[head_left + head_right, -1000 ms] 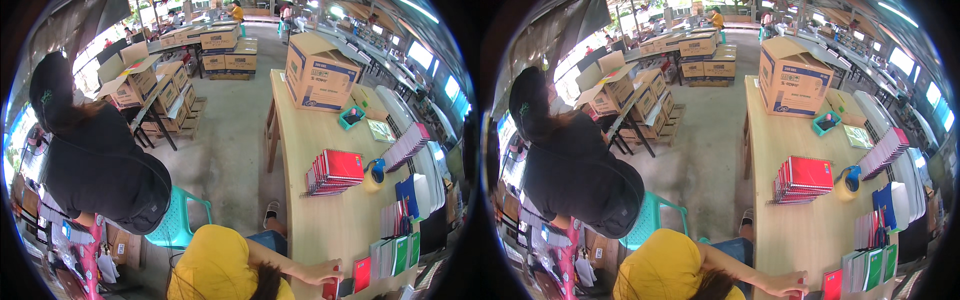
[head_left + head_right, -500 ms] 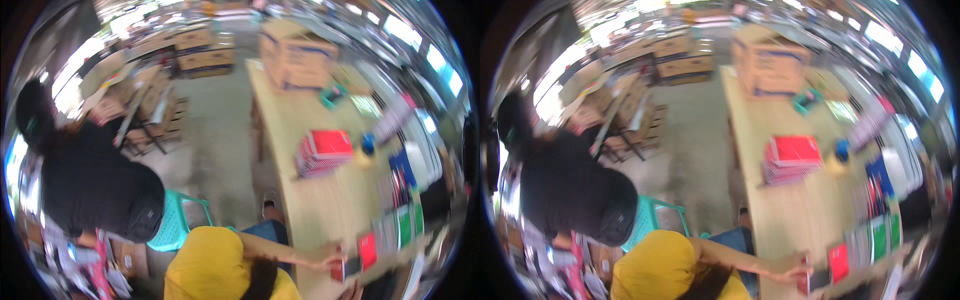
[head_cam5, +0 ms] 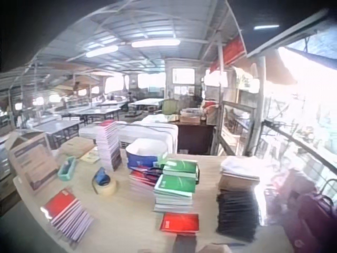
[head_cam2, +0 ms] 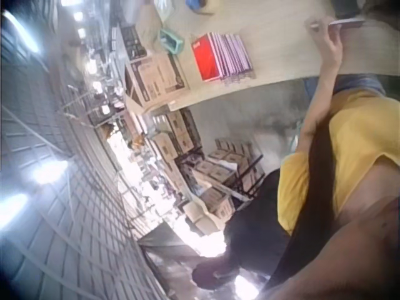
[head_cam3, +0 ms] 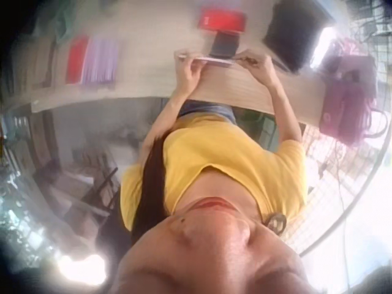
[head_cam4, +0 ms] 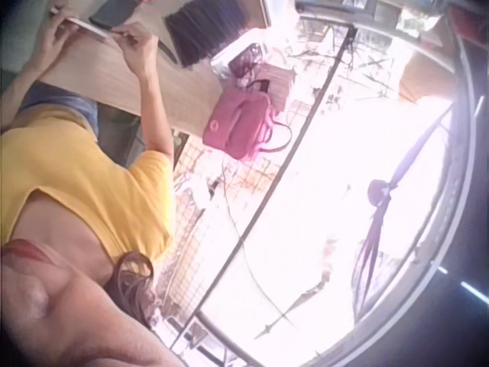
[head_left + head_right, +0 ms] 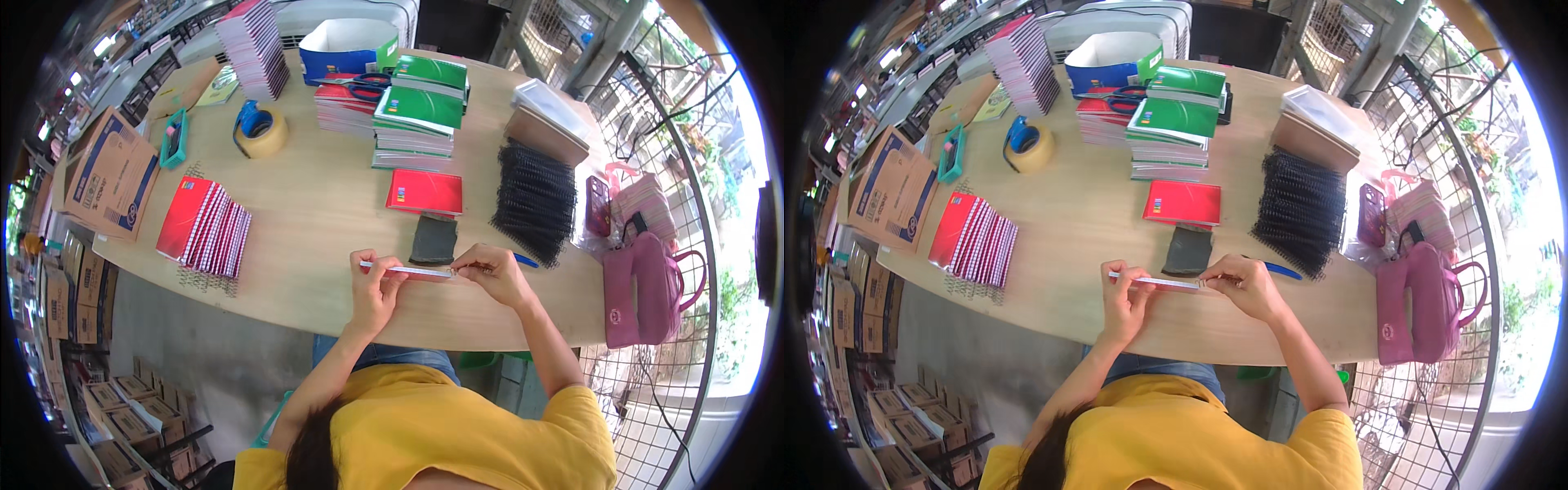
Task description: The person assembles spiral notebooks by threading plastic coils through the punched holes of stacked covers and paper, then using a pair of pliers to trim and secure the ends of the coils before stacking the finished notebooks.
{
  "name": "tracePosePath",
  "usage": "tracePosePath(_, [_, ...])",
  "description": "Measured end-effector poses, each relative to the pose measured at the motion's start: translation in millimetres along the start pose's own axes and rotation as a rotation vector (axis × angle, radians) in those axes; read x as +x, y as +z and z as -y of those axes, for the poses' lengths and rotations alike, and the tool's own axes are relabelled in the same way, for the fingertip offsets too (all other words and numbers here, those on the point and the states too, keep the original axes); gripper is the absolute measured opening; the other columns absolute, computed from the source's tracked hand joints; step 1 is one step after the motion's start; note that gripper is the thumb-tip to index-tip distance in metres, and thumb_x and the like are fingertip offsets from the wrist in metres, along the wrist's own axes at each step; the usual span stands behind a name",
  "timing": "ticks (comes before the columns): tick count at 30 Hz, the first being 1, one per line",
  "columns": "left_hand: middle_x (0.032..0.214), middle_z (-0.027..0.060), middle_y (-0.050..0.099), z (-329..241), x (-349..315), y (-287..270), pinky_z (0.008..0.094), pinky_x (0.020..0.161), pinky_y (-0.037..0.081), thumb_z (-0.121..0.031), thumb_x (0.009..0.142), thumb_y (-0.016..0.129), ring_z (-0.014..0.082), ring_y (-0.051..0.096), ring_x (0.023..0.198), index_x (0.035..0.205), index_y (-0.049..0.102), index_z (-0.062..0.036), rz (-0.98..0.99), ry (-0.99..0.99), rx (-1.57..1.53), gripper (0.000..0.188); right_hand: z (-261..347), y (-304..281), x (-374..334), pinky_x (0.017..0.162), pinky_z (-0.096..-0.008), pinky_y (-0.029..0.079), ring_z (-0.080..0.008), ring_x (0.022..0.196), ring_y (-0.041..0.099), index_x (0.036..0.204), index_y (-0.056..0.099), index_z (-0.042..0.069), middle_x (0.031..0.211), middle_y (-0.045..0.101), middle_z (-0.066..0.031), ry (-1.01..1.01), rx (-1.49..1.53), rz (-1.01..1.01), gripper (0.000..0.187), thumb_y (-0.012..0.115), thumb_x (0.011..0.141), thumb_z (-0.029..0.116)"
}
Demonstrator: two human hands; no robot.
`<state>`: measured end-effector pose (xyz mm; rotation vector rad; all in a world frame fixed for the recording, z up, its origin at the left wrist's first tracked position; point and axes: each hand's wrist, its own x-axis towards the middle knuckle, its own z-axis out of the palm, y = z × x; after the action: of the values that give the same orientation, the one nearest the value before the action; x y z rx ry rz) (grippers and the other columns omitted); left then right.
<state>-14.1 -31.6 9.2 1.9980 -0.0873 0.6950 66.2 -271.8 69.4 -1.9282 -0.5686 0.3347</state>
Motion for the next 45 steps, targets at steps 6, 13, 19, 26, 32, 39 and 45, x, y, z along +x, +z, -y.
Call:
tracePosePath(6, [0.098,0.0102,0.049,-1.4,6.2,-0.1,0.039,0.08,0.045,-0.021,0.091,0.076,0.0276,0.046,0.096,0.103,0.066,-0.0084,-0.006,0.001,-0.008,0.021,-4.6,4.7,2.9,0.067,-0.0281,0.05,-0.0132,0.072,0.062,0.101,0.076,0.003,0.087,0.071,-0.0072,0.046,0.101,-0.006,0.012,0.074,0.089,0.0])
tracePosePath(13, [0.097,0.0085,0.055,-0.7,8.3,0.8,0.0402,0.079,0.046,-0.02,0.091,0.076,0.0277,0.047,0.096,0.102,0.065,-0.0076,-0.041,0.034,0.039,0.02,0.0,3.2,4.3,0.067,-0.0301,0.052,-0.0152,0.075,0.065,0.103,0.073,0.002,0.091,0.071,-0.0078,-0.043,0.091,0.054,0.016,0.076,0.087,-0.001])
tracePosePath(19, [0.097,0.009,0.054,-6.6,9.5,4.4,0.0407,0.079,0.046,-0.019,0.091,0.076,0.0282,0.047,0.096,0.103,0.066,-0.0073,-0.064,0.007,0.021,0.02,5.7,6.2,0.9,0.066,-0.0311,0.053,-0.0209,0.074,0.067,0.103,0.072,0.003,0.089,0.069,-0.0103,-0.251,-0.095,-0.069,0.019,0.079,0.085,0.004])
tracePosePath(26, [0.1,0.0114,0.048,-3.2,7.4,2.5,0.0395,0.078,0.044,-0.023,0.093,0.075,0.0279,0.046,0.094,0.103,0.065,-0.0076,-0.045,0.004,0.033,0.021,11.9,4.7,-4.0,0.062,-0.0363,0.053,-0.027,0.072,0.067,0.11,0.07,0.005,0.087,0.067,-0.0104,-0.266,-0.254,0.02,0.02,0.074,0.09,0.008])
tracePosePath(32, [0.1,0.0116,0.046,-1.2,7.9,1.7,0.0387,0.081,0.042,-0.022,0.095,0.072,0.0278,0.046,0.093,0.103,0.062,-0.0066,-0.014,0.034,0.026,0.021,30.1,10.8,-3.0,0.064,-0.0407,0.053,-0.0309,0.078,0.067,0.11,0.068,0.006,0.089,0.067,-0.0106,-0.297,-0.43,-0.039,0.025,0.076,0.089,0.016])
tracePosePath(39, [0.1,0.0123,0.047,-0.2,8.3,1.0,0.0399,0.081,0.041,-0.016,0.094,0.072,0.0287,0.045,0.093,0.104,0.062,-0.0066,-0.003,0.056,0.032,0.017,33.0,18.9,-0.2,0.073,-0.0421,0.053,-0.0306,0.091,0.064,0.106,0.07,0.007,0.1,0.066,-0.0095,-0.373,-0.599,-0.08,0.026,0.079,0.084,0.018])
tracePosePath(45, [0.101,0.0129,0.046,-4.9,9.3,0.0,0.0404,0.079,0.044,-0.017,0.091,0.075,0.0291,0.046,0.094,0.103,0.064,-0.0072,-0.008,0.023,0.026,0.019,27.4,22.5,3.0,0.083,-0.0412,0.052,-0.0311,0.098,0.06,0.11,0.073,0.009,0.106,0.065,-0.0074,-0.477,-0.688,-0.128,0.033,0.081,0.081,0.022])
